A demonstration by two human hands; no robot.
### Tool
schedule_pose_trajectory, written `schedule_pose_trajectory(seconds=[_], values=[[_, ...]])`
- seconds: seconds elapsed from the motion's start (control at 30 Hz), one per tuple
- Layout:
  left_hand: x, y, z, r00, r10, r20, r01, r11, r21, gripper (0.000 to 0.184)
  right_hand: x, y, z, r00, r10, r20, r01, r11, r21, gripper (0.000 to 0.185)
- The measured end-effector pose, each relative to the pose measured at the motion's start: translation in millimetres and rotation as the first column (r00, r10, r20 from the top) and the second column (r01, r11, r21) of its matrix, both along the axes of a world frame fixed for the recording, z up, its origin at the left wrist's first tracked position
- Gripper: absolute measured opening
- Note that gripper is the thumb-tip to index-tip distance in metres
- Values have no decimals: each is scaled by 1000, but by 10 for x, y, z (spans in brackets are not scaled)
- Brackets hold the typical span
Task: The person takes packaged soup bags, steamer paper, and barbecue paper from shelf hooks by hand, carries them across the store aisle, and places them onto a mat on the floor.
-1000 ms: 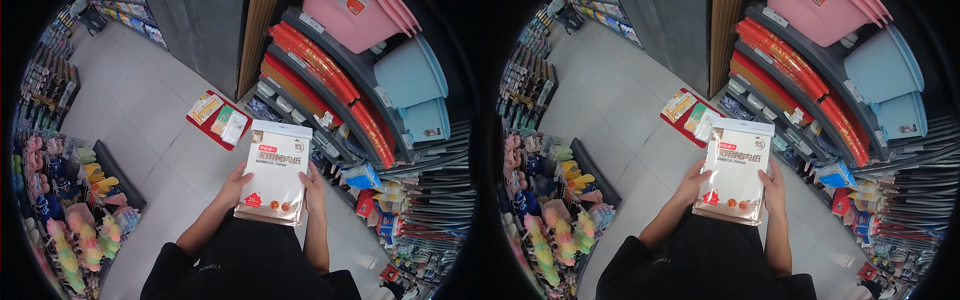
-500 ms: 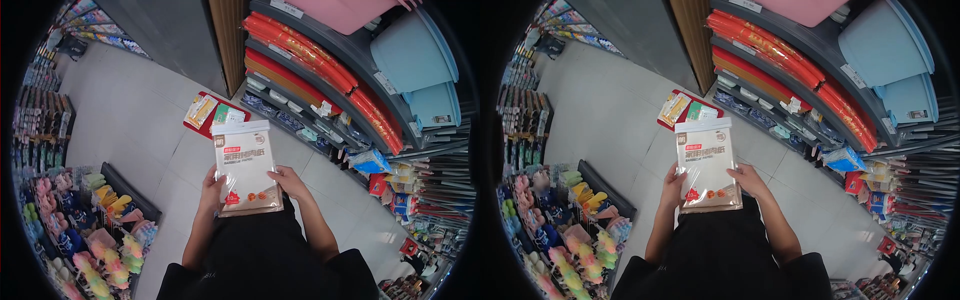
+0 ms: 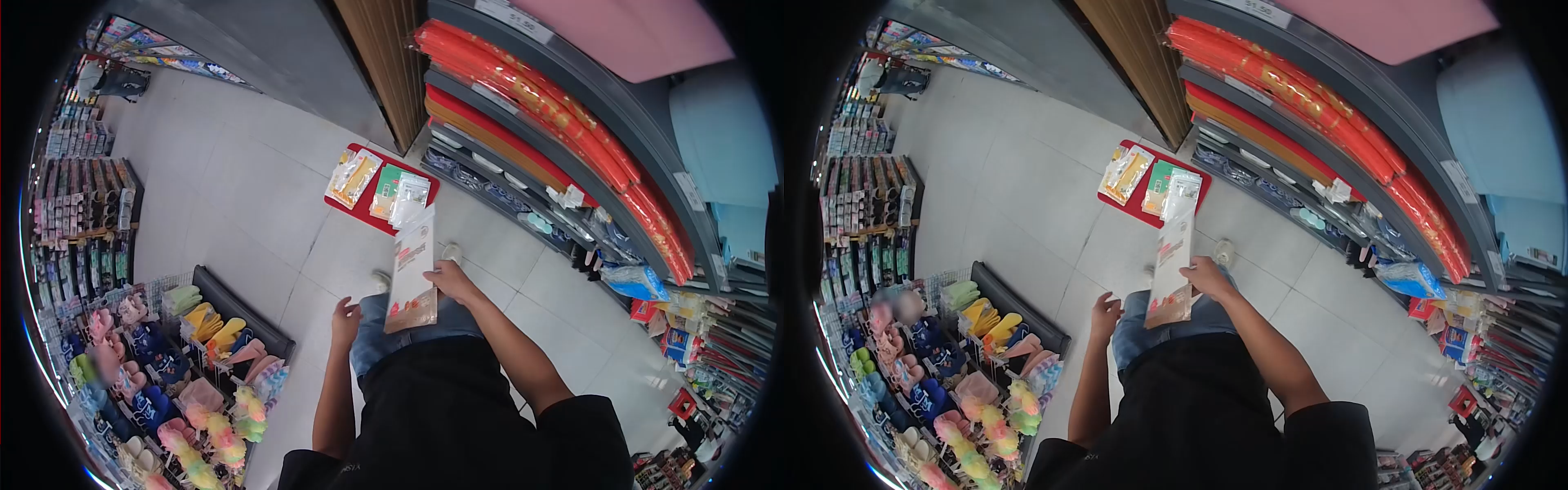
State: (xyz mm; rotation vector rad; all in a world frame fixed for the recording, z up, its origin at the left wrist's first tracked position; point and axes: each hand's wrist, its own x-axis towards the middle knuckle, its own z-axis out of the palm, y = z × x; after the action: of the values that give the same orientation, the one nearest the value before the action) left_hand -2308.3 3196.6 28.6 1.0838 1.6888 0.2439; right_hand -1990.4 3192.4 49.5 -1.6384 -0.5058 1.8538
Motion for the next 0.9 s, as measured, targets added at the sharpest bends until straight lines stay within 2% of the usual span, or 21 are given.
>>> schedule_pose_trajectory(seconds=[0.03,0.07,0.17,0.27,0.37,0.43,0.57,0.63,0.67,0.73,0.9], values=[[-108,3,-101,989,-103,-103,106,994,27,44,-25,58,-184,999,-16,41,17,1000,-24,27],[-201,-25,-210,936,-214,-280,250,963,97,44,-80,105,-419,995,-84,48,87,995,-51,26],[-439,-50,-469,804,-401,-439,375,915,-149,61,-189,310,-821,964,-99,246,130,985,-113,26],[-659,135,-700,706,-541,-457,355,828,-434,79,-376,441,-1510,924,-91,370,156,977,-148,29],[-807,535,-847,594,-700,-397,320,657,-682,99,-643,650,-2047,901,-93,424,188,964,-189,28],[-1001,700,-1091,543,-755,-368,327,594,-735,111,-832,793,-2506,882,-87,463,208,954,-217,28],[-1259,874,-1366,524,-783,-335,254,520,-816,128,-1311,1067,-3619,835,-4,550,177,949,-262,32],[-1328,950,-1499,516,-781,-352,250,531,-810,133,-1478,1307,-4011,826,35,563,143,952,-270,33],[-1364,968,-1552,514,-778,-360,247,536,-807,135,-1572,1443,-4158,828,50,558,127,953,-273,33],[-1410,1016,-1671,513,-765,-389,223,557,-800,134,-1724,1772,-4270,815,-34,578,113,988,-101,28],[-1443,1172,-1806,497,-734,-462,208,618,-758,126,-1805,2430,-4565,881,-70,468,117,991,-71,25]])
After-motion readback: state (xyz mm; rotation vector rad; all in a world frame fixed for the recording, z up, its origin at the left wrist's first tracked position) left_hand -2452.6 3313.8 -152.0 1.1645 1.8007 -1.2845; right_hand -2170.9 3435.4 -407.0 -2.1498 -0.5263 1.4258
